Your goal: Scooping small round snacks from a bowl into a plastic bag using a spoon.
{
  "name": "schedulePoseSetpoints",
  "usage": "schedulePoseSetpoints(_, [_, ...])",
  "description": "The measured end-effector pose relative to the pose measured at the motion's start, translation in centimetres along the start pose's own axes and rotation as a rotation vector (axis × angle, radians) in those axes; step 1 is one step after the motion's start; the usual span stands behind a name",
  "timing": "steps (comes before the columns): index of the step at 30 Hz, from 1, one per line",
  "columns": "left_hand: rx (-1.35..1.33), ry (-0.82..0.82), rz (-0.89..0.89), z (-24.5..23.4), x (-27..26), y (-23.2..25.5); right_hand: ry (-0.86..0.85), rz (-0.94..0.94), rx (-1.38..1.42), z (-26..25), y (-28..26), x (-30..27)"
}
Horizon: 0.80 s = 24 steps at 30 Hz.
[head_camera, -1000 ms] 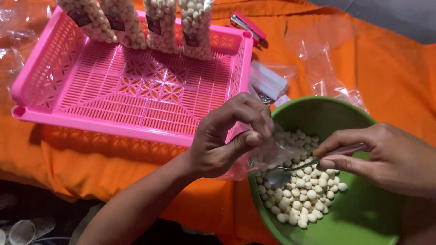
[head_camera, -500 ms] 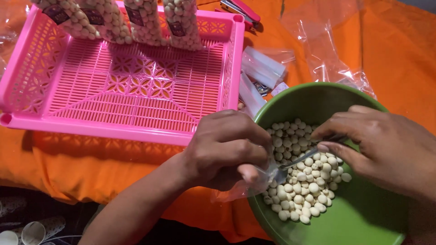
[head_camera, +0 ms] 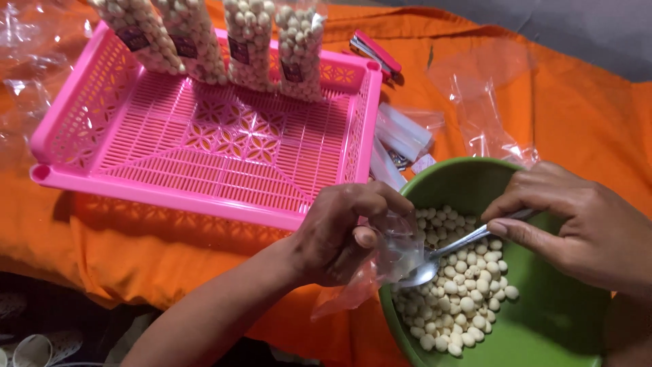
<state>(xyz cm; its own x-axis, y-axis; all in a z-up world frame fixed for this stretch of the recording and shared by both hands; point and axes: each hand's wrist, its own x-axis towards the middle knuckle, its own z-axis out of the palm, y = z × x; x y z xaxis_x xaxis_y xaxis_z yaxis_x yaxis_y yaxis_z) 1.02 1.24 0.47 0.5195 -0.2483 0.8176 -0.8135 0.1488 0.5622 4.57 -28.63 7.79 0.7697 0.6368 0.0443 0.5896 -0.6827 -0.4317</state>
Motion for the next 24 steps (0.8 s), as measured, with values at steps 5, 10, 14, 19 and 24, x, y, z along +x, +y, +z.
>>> schedulePoseSetpoints(5, [0.005, -0.021, -0.025, 0.2, 0.2, 0.2, 0.237, -0.002, -0.058, -0.7, -1.9, 0.0])
schedulePoseSetpoints(10, [0.003, -0.006, 0.014, 0.1, 0.2, 0.1, 0.524, -0.038, -0.186, -1.3, -0.5, -0.8])
schedulePoseSetpoints(14, [0.008, -0.028, -0.006, 0.0, 0.3, 0.2, 0.638, 0.004, -0.219, -1.3, 0.9, -1.7])
schedulePoseSetpoints(19, [0.053, -0.015, 0.0, 0.4, 0.8, 0.6, 0.784, 0.247, -0.01, 0.1, 2.2, -3.6])
schedulePoseSetpoints(24, [0.066, -0.046, 0.012, 0.3, 0.7, 0.5, 0.751, 0.334, -0.084, 0.4, 0.2, -4.3])
